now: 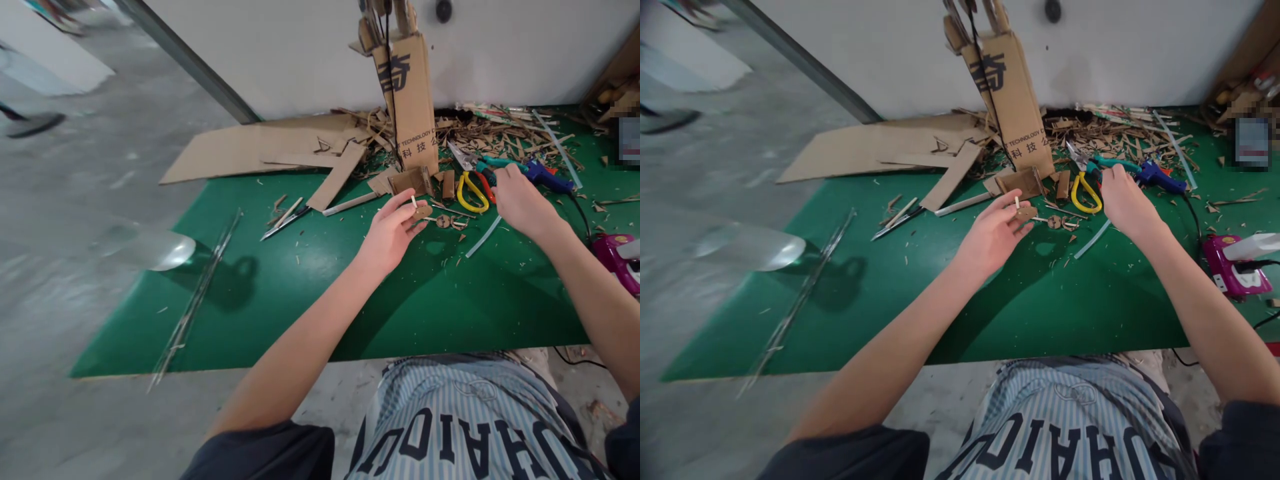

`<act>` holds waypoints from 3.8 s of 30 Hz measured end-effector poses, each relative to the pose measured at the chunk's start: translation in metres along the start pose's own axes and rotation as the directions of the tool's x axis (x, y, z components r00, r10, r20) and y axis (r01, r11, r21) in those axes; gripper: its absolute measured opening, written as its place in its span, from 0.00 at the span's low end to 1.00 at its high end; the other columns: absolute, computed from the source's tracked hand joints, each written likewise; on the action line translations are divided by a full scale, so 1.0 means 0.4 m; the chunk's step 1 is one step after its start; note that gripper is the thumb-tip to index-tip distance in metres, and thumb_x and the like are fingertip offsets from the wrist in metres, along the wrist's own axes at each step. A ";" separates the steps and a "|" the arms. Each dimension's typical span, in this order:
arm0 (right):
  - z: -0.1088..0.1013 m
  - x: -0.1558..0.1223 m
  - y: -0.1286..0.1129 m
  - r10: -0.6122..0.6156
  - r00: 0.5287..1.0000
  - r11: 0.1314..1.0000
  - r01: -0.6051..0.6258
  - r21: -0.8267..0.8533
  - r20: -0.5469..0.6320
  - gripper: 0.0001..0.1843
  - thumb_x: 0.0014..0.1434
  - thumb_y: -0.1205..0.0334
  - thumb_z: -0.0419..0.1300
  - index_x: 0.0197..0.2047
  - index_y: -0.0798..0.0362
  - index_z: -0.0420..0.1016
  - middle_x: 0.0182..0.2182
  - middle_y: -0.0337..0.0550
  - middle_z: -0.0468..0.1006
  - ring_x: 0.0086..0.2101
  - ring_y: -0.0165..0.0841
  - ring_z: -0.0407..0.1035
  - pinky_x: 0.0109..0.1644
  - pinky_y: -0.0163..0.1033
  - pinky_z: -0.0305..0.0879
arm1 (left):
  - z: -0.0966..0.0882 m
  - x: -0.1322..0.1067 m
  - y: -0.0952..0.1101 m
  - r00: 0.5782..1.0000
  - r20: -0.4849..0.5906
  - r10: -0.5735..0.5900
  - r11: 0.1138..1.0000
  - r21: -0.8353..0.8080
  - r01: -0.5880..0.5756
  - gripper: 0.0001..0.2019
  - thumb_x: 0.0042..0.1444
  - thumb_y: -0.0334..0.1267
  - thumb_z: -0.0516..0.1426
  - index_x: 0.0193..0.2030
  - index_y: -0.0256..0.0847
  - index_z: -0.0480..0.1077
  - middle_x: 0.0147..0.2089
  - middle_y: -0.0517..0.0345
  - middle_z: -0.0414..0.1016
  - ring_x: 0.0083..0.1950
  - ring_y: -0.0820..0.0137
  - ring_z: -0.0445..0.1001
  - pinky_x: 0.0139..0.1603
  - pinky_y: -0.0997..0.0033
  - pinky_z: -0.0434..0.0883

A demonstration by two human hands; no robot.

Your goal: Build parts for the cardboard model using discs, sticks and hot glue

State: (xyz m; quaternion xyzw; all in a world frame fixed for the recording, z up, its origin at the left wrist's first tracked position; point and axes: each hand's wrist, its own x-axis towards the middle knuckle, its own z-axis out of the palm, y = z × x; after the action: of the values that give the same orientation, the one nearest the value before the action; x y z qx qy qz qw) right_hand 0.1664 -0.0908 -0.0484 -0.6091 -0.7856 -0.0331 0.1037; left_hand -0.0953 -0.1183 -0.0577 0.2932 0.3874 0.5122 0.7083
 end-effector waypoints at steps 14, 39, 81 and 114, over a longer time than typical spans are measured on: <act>0.056 0.158 -0.033 0.159 0.987 0.986 -0.160 -0.041 -0.026 0.24 0.72 0.59 0.47 0.63 0.65 0.66 0.62 0.68 0.68 0.61 0.57 0.61 0.61 0.57 0.59 | -0.015 0.011 -0.027 0.999 0.037 -0.028 0.996 -0.078 0.031 0.12 0.43 0.38 0.76 0.32 0.44 0.80 0.31 0.65 0.79 0.35 0.78 0.77 0.36 0.77 0.74; 0.024 0.010 0.158 0.610 0.763 0.758 -0.641 -0.120 -0.215 0.24 0.67 0.75 0.48 0.64 0.73 0.66 0.59 0.82 0.64 0.56 0.53 0.62 0.51 0.56 0.55 | -0.009 0.008 -0.007 0.998 -0.064 -0.022 0.998 -0.068 0.018 0.08 0.52 0.31 0.69 0.30 0.41 0.73 0.32 0.65 0.82 0.30 0.80 0.78 0.28 0.82 0.69; 0.017 -0.029 -0.184 -0.437 0.898 0.872 0.439 -0.216 0.058 0.26 0.70 0.72 0.39 0.53 0.54 0.77 0.47 0.57 0.78 0.48 0.48 0.64 0.50 0.50 0.52 | 0.002 0.010 0.013 0.994 -0.050 0.095 0.990 -0.102 -0.099 0.07 0.58 0.26 0.60 0.38 0.43 0.72 0.30 0.65 0.78 0.37 0.76 0.81 0.46 0.75 0.78; 0.045 -0.061 -0.209 -0.476 0.760 0.763 0.607 0.223 -0.442 0.19 0.67 0.70 0.48 0.51 0.56 0.78 0.44 0.50 0.86 0.47 0.39 0.81 0.51 0.46 0.78 | -0.030 0.020 -0.007 0.945 -0.067 0.320 0.925 0.236 -0.297 0.04 0.55 0.35 0.65 0.38 0.43 0.80 0.34 0.60 0.79 0.38 0.72 0.80 0.39 0.70 0.79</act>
State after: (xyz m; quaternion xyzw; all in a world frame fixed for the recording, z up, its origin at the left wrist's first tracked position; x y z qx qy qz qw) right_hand 0.0894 -0.1324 -0.0647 -0.3052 -0.8896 -0.0313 0.3383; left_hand -0.1028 -0.1113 -0.0685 0.4009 0.4277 0.5852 0.5603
